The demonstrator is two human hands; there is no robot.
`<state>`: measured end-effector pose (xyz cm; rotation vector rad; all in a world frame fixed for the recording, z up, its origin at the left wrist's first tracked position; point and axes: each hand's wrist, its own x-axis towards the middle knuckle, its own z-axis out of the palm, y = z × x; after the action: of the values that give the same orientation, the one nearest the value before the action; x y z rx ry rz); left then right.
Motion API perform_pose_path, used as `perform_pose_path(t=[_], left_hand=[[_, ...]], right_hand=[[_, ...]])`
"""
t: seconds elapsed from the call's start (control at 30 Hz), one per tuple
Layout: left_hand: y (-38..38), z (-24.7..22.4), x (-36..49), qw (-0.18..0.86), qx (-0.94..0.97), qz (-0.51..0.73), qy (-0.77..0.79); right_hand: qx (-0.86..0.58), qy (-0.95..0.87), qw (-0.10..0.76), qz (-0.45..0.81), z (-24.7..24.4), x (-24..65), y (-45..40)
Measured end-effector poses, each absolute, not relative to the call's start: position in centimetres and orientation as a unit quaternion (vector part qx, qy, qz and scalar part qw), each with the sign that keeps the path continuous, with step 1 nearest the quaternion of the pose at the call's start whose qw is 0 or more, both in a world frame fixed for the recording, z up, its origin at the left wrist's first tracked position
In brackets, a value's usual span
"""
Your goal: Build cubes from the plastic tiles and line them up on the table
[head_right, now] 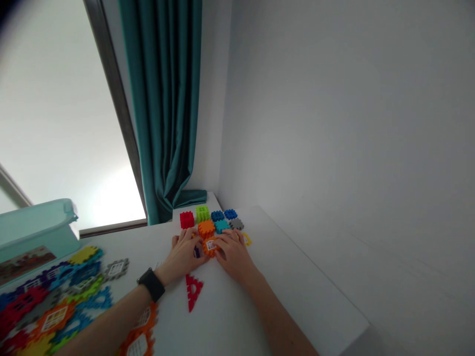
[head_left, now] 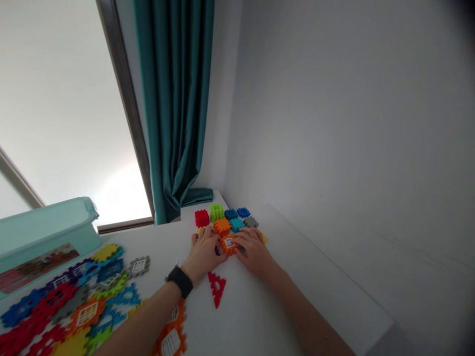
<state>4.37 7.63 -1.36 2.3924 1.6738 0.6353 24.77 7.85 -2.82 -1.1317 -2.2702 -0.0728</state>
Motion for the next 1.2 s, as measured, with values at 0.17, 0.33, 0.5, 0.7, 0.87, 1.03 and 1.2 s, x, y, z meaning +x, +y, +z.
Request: perform_pose_path(t=[0.17,0.33,0.5,0.7,0.87,1.03,1.2], left_hand=[[7.7,-1.4,4.4,0.077,0.800,0.212,0.557],[7.6,-1.3,4.4,0.072,0.800,0.211,0.558],[7.5,-1.1,4.2,0.065,0.799,0.213,0.559],[7.3,-0.7,3.5,0.052,0.804,0.222,0.549],[6.5,0.1,2.3,0.038,0.808,0.219,0.546],[4.9,1.0,-0.1,0.026,0.800,0.218,0.558],[3.0,1.4,-4.0,0.003,0.792,0.220,0.570]], right_hand=[[-0.421,-0.857,0.297,-0.027,-3.0,24.8,8.0],[-0.425,-0.854,0.299,-0.030,-3.1,24.8,8.0],[-0.434,-0.847,0.306,-0.034,-2.8,24.8,7.5],[-0.424,-0.851,0.305,-0.051,-2.0,24.4,6.5],[-0.401,-0.867,0.288,-0.062,-1.3,23.5,5.7],[-0.385,-0.875,0.289,-0.055,-0.8,22.2,5.3],[-0.364,-0.884,0.290,-0.048,-0.7,20.1,4.7]])
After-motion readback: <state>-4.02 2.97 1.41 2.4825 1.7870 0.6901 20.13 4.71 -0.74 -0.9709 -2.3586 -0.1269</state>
